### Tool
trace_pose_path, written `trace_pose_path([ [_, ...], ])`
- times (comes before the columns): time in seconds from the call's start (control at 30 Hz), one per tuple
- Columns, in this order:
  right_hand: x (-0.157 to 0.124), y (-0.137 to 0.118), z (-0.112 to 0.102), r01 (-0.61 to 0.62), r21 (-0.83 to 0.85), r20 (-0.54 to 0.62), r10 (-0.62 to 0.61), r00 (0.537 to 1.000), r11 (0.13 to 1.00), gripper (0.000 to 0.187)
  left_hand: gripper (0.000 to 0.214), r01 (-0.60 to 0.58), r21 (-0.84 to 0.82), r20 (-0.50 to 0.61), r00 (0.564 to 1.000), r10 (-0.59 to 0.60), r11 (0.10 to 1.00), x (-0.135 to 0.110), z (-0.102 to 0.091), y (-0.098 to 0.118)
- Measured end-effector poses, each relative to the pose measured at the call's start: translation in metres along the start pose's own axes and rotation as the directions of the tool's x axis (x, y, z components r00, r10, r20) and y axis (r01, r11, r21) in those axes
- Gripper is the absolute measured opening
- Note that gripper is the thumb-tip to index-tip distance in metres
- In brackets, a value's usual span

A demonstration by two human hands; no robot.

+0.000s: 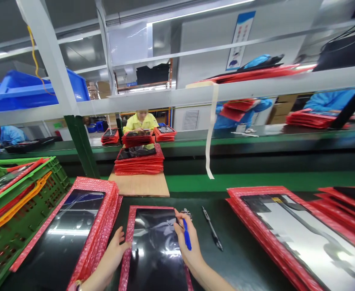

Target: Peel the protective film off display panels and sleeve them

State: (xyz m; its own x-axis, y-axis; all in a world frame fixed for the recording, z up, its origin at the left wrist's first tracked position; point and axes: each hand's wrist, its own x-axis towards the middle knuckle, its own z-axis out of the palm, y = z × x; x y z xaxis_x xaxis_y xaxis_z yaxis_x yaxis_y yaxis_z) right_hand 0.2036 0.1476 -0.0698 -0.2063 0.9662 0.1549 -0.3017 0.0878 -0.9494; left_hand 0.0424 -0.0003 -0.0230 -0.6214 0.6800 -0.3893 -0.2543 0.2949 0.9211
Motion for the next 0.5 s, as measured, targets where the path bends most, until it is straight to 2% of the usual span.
trace_pose_path([
  [0.2, -0.012, 0.018, 0.011, 0.047, -0.091, 0.013, -0.046, 0.999, 0.995, 0.029, 0.053, 0.093, 0.003, -0.026, 0.995, -0.093, 0.996, 0.015, 0.005, -0.001],
  [0.3, -0.015, 0.022, 0.008, 0.068, -0.109, 0.027, -0.066, 0.997, 0.992, 0.031, 0.035, 0.107, -0.028, 0.079, 0.991, -0.105, 0.994, 0.012, 0.009, 0.009],
  [0.4, -0.016, 0.023, 0.004, 0.084, -0.110, 0.048, -0.079, 0.996, 0.990, 0.031, 0.025, 0.055, -0.079, 0.231, 0.972, -0.035, 0.995, 0.000, 0.019, 0.021],
  [0.5, -0.017, 0.022, 0.004, 0.096, -0.101, 0.069, -0.089, 0.994, 0.990, 0.030, 0.038, -0.045, -0.147, 0.271, 0.959, 0.084, 0.988, -0.013, 0.032, 0.026],
])
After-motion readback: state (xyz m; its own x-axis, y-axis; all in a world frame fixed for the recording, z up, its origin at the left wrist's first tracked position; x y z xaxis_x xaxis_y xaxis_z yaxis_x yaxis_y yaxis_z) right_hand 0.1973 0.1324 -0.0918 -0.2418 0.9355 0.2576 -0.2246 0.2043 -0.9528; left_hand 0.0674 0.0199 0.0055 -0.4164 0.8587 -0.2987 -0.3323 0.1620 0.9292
